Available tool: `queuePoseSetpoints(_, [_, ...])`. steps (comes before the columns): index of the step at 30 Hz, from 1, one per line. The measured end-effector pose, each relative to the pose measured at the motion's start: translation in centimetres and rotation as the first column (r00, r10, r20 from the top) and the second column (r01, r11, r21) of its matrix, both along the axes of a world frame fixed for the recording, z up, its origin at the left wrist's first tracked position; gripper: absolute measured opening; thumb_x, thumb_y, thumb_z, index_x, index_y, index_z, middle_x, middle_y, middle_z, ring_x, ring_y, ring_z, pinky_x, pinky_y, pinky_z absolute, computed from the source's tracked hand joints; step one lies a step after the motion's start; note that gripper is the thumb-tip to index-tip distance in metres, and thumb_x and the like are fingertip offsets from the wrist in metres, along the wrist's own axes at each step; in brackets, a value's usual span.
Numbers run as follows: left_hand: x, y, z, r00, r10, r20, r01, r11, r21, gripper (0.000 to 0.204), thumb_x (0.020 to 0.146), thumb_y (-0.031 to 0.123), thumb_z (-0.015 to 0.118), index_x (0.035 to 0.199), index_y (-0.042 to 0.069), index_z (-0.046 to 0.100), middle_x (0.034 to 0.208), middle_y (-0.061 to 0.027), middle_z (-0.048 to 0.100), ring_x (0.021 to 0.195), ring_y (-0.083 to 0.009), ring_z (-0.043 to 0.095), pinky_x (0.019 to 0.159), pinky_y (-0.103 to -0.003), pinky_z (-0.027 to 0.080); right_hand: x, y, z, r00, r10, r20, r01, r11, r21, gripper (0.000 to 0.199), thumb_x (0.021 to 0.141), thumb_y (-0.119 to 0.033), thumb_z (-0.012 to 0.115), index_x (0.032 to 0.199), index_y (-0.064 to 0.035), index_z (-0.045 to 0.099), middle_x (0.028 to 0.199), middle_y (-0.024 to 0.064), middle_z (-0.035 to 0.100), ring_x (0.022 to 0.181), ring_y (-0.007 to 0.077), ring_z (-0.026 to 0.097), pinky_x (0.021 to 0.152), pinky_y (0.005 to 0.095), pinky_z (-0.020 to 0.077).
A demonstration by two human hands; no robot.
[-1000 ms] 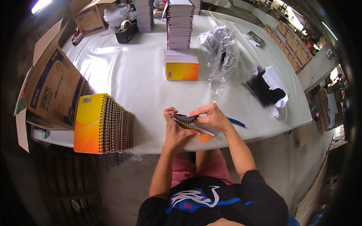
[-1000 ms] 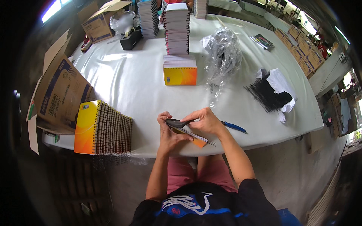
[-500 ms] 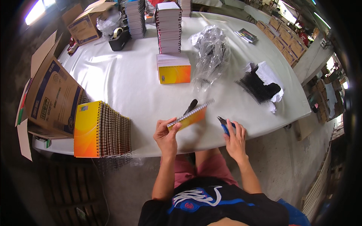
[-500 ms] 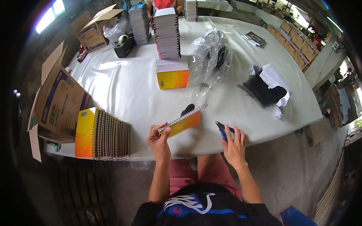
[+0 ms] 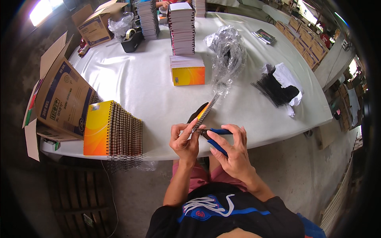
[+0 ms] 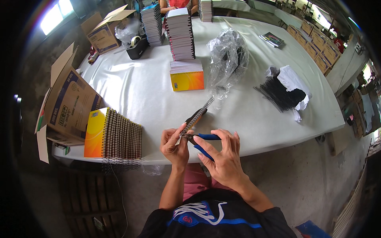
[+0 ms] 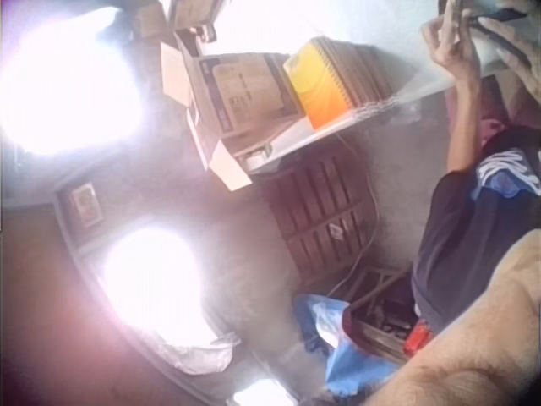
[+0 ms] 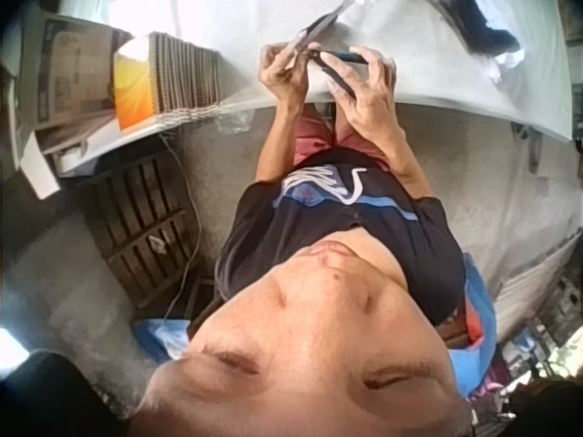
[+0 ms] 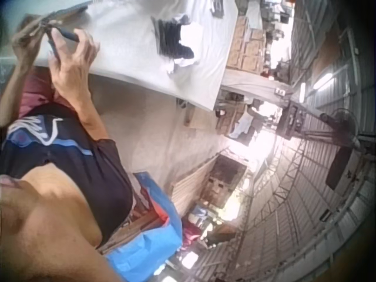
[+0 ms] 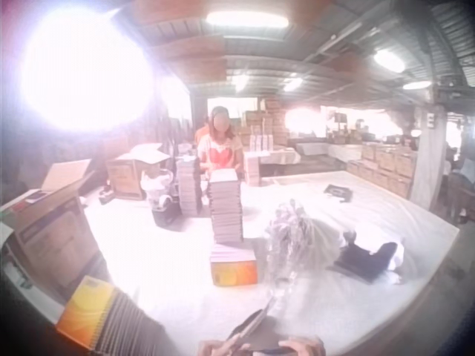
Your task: The person binds notebooks by threading metal coils through pre-punched holes, cutting the excess coil with pliers, and crimping the ends by hand.
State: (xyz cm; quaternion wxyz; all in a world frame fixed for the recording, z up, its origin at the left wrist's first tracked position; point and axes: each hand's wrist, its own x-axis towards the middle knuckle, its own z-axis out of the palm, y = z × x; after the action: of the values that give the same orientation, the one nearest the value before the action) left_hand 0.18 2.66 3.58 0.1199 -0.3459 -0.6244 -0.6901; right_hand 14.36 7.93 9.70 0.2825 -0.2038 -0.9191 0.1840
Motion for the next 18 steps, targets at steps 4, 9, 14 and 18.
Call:
queuePoseSetpoints(4, [0.1,0.2,-0.7,0.999,-0.022,-0.025,0.024,0.998,0.053,0.048,0.059,-0.012,0.075,0.102,0.010,0.072,0.078,-0.0017,0.054,0.069,-0.0135,0.051,0.059,-0.025,0.045,0.3,0.0,0.1,0.998,0.027,0.056,-0.018,0.989,-0.148,0.039,0.086,-0.030,0.061,0.125,-0.0262,0.058,0.117,0.0106,0.046,0.106,0.0289,0.046,0.094,0.0484,0.0331])
queuePoseSetpoints(9, [0.5,0.7,-1.0,0.998,-0.015,-0.068,0.023,0.994,0.108,0.050,0.055,-0.014,0.074,0.100,0.009,0.072,0.077,-0.0011,0.053,0.070,-0.0138,0.049,0.058,-0.025,0.045,1.0,0.2,-0.7,0.989,0.137,-0.055,-0.146,0.867,-0.477,0.041,0.092,-0.030,0.055,0.130,-0.0164,0.051,0.104,0.0091,0.055,0.085,0.0208,0.055,0.071,0.0348,0.0460])
queuePoseSetpoints(14, [0.8,0.7,-0.9,0.996,0.011,-0.083,-0.004,0.997,0.081,0.044,0.061,-0.013,0.074,0.100,0.007,0.071,0.080,-0.0018,0.054,0.070,-0.0122,0.049,0.061,-0.024,0.044,1.4,1.1,-1.9,0.899,0.065,-0.432,-0.391,-0.323,-0.862,0.043,0.097,-0.029,0.047,0.133,-0.0060,0.044,0.097,0.0099,0.059,0.084,0.0181,0.059,0.068,0.0266,0.0487])
queuePoseSetpoints(18, [1.0,0.9,1.0,0.964,-0.066,0.258,0.005,0.973,0.229,0.031,0.079,-0.004,0.068,0.109,0.002,0.064,0.082,-0.0007,0.055,0.075,-0.0080,0.051,0.066,-0.021,0.045,1.1,1.8,-2.3,0.980,0.157,-0.121,-0.195,0.871,-0.451,0.041,0.093,-0.027,0.052,0.129,-0.0097,0.050,0.110,0.0146,0.053,0.103,0.0280,0.052,0.088,0.0384,0.0418])
